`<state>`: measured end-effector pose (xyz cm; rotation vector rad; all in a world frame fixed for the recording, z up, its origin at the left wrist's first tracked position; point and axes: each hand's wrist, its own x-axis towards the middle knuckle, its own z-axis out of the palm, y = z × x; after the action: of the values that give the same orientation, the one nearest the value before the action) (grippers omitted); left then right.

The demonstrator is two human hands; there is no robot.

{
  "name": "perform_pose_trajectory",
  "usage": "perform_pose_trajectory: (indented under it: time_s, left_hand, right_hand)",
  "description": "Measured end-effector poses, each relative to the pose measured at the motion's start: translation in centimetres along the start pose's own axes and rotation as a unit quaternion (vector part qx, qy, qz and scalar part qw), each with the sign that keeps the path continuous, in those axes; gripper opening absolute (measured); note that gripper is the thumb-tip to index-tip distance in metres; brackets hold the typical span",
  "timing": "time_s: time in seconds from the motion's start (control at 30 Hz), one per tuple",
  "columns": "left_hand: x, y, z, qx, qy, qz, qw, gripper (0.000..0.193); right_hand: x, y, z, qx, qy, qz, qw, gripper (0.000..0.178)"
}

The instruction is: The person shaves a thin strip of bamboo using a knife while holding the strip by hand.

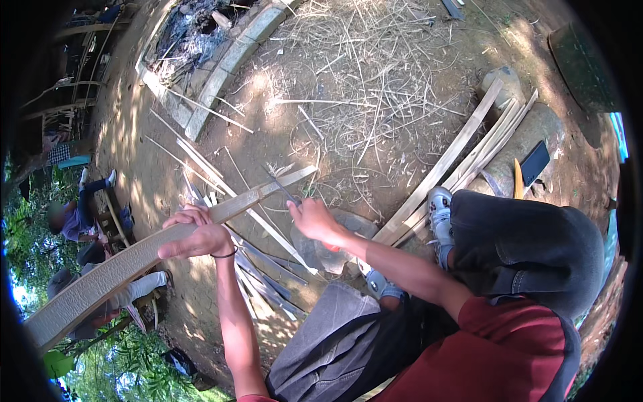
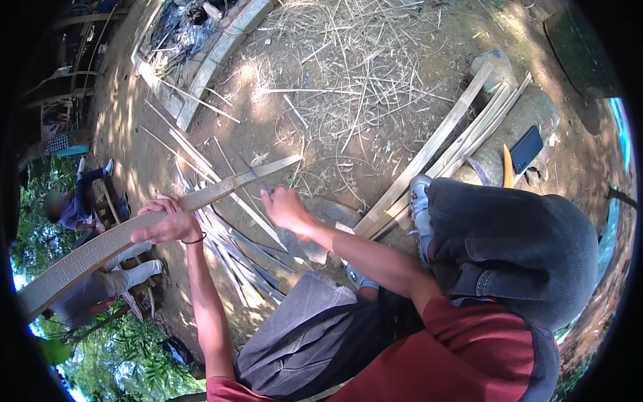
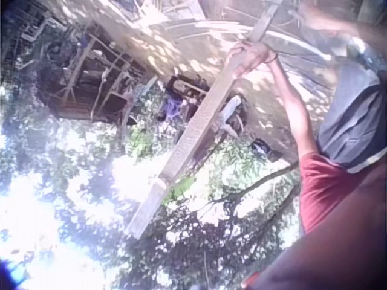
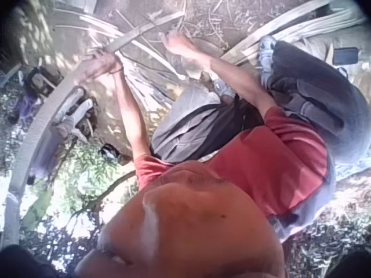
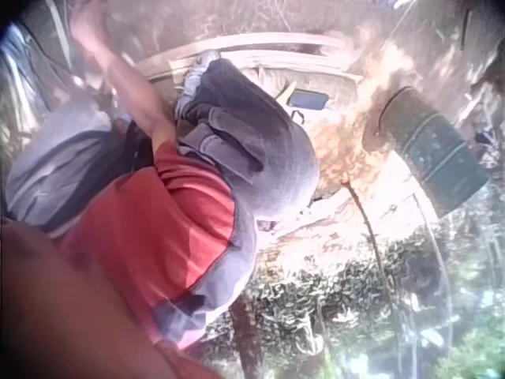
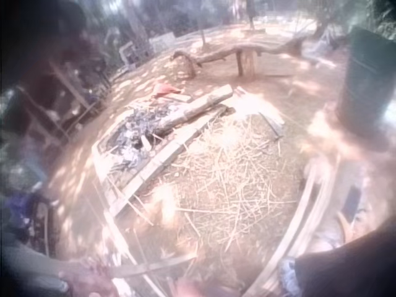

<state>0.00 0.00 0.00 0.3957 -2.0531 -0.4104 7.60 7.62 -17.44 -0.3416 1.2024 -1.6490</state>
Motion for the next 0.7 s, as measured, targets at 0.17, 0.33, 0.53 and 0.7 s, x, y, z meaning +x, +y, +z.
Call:
perform_pose_trajectory:
  time_s: [0.17, 0.33, 0.53, 0.7]
  left_hand:
    - [-14.1, -2.9, 11.1, -0.172, 0.131, -0.192, 0.957, 0.076]
    - [-14.8, -1.7, 12.0, -0.179, 0.146, -0.191, 0.954, 0.075]
    - [-17.1, -1.0, 14.2, -0.215, 0.132, -0.198, 0.947, 0.075]
    - [-16.3, -0.6, 14.8, -0.196, 0.125, -0.203, 0.951, 0.076]
  right_hand:
    - [-3.5, -0.7, -17.9, -0.207, 0.073, -0.107, 0.97, 0.041]
    - [-1.2, 11.7, -23.1, -0.251, 0.099, 0.118, 0.956, 0.045]
    - [-2.4, 6.8, -22.6, -0.227, 0.145, 0.036, 0.962, 0.045]
    - [-3.7, 2.8, -21.3, -0.263, 0.103, -0.07, 0.957, 0.038]
